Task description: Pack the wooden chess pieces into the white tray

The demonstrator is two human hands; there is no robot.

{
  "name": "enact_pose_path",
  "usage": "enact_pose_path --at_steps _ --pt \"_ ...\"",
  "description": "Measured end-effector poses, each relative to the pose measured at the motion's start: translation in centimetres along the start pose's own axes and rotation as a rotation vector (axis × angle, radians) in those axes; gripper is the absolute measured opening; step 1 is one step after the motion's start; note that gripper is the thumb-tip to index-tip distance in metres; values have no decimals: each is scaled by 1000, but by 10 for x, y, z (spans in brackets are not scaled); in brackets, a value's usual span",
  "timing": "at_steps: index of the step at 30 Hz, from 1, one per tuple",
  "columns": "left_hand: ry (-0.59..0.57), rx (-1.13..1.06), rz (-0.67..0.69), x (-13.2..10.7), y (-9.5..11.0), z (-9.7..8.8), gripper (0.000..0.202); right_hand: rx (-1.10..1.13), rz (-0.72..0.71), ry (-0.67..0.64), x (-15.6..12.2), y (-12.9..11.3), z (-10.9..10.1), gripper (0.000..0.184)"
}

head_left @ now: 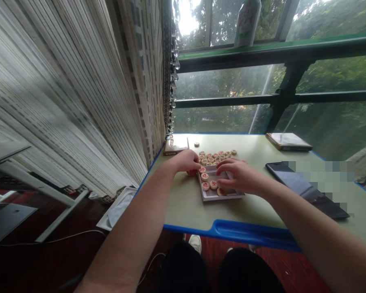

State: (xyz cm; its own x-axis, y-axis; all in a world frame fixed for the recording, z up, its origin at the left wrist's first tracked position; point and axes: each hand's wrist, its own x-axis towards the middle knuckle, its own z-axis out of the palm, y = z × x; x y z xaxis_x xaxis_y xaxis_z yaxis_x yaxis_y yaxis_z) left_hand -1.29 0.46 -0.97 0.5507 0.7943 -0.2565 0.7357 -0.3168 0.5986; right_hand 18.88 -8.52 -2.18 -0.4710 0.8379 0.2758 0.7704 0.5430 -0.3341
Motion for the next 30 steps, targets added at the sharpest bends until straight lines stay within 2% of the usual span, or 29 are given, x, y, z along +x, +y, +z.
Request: enact_pose_path --at_steps 8,17,24,30 --pt "-7 -9 7 1 -2 1 6 -84 -80 44 2 -8 16 17" --pt "-27 2 17 0 1 1 6 -92 -51 125 2 -19 14 13" --pt "-10 34 34 -3 3 1 5 -115 -157 188 3 -29 19 13" --pt "1 64 47 -3 2 2 6 -164 -171 191 3 -28 23 16"
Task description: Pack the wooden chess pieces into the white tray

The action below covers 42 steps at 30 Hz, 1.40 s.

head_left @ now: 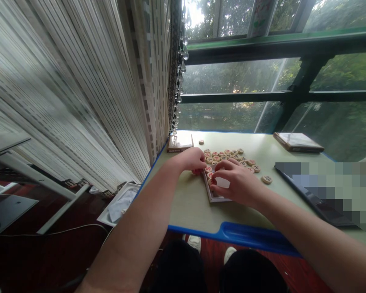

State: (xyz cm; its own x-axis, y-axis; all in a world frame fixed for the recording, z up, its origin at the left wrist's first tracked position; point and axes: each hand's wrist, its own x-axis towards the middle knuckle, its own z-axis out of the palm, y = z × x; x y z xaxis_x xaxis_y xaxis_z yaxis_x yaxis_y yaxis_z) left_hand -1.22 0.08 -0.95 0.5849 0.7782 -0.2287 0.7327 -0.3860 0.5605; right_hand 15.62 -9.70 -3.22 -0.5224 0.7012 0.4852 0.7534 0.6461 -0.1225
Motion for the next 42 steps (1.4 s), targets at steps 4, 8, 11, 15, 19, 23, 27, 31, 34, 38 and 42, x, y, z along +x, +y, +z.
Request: enact_pose_path --at_steps 4,8,11,15,19,23,27,31,34,38,42 --pt "16 31 5 0 -1 0 8 -38 -21 15 -1 2 0 20" --pt "46 91 41 0 -1 0 10 -93 -61 26 -2 2 -2 24" --pt "43 81 38 -1 1 -1 10 -116 -86 17 -2 1 -4 25" --pt "38 66 3 -2 2 -1 10 -96 -116 9 -1 1 -2 23" --pt "39 100 40 -3 2 -2 10 -75 -130 36 -2 3 -1 27" --pt "38 113 29 -2 2 -1 11 -43 -92 1 -4 6 -3 23" --pt "24 94 27 -2 1 -1 11 21 -109 -44 -4 7 -5 18" --pt "8 60 14 -2 0 -1 9 25 -141 -52 -4 7 -4 20" --pt "1 42 -1 -3 1 -2 9 22 -127 -52 -3 6 -3 21" --pt "10 44 17 -4 2 -3 9 35 -109 -52 -4 8 -6 23" --pt "-4 40 1 -4 3 -4 10 33 34 -145 -6 14 -18 19"
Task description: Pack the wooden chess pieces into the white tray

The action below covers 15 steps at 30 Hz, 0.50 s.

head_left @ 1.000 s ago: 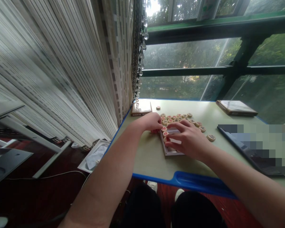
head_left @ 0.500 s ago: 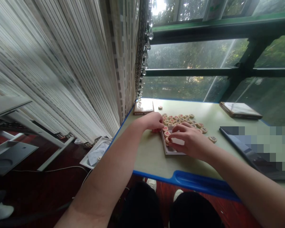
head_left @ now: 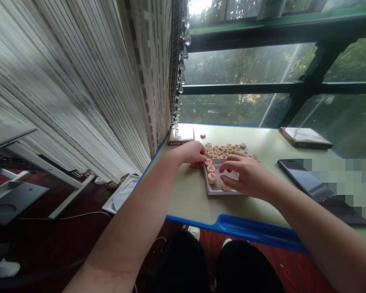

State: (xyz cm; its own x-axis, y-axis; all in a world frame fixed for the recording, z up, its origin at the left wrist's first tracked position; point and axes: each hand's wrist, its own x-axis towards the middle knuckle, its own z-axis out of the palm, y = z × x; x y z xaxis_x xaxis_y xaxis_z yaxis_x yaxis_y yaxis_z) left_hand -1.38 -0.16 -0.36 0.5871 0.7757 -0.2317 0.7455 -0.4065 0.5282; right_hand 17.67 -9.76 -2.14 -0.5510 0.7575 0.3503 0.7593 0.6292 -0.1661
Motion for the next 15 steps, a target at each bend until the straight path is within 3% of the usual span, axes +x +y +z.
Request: enact_pose_path --at_steps 3,6,15 --pt "-13 -4 -7 0 1 0 9 30 142 -188 -2 4 -9 16" --pt "-13 0 -1 0 0 0 9 90 186 -332 -2 4 -15 19" --pt "-26 -45 -32 0 -2 -1 8 240 195 -450 -2 -2 -18 19"
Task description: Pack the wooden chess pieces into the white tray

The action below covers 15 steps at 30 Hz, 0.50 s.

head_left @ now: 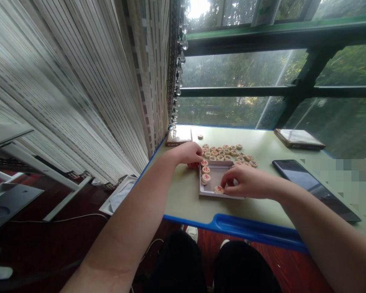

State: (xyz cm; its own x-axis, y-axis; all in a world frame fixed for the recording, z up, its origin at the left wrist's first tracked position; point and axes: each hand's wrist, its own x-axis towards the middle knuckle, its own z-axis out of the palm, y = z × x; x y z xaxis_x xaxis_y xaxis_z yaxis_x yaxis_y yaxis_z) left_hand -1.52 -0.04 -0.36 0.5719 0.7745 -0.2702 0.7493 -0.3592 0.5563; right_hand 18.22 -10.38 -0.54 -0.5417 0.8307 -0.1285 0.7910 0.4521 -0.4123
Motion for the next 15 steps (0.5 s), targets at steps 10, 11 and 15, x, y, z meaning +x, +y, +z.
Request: enact_pose_path --at_steps 10,11,15 --pt "-42 -34 -47 -3 5 3 8 -79 -93 143 5 -4 13 14" --pt "-44 -27 -45 -3 5 3 7 -75 -113 151 7 -4 15 14" --pt "-44 -12 -53 -4 7 3 9 -70 -192 183 14 -3 25 15"
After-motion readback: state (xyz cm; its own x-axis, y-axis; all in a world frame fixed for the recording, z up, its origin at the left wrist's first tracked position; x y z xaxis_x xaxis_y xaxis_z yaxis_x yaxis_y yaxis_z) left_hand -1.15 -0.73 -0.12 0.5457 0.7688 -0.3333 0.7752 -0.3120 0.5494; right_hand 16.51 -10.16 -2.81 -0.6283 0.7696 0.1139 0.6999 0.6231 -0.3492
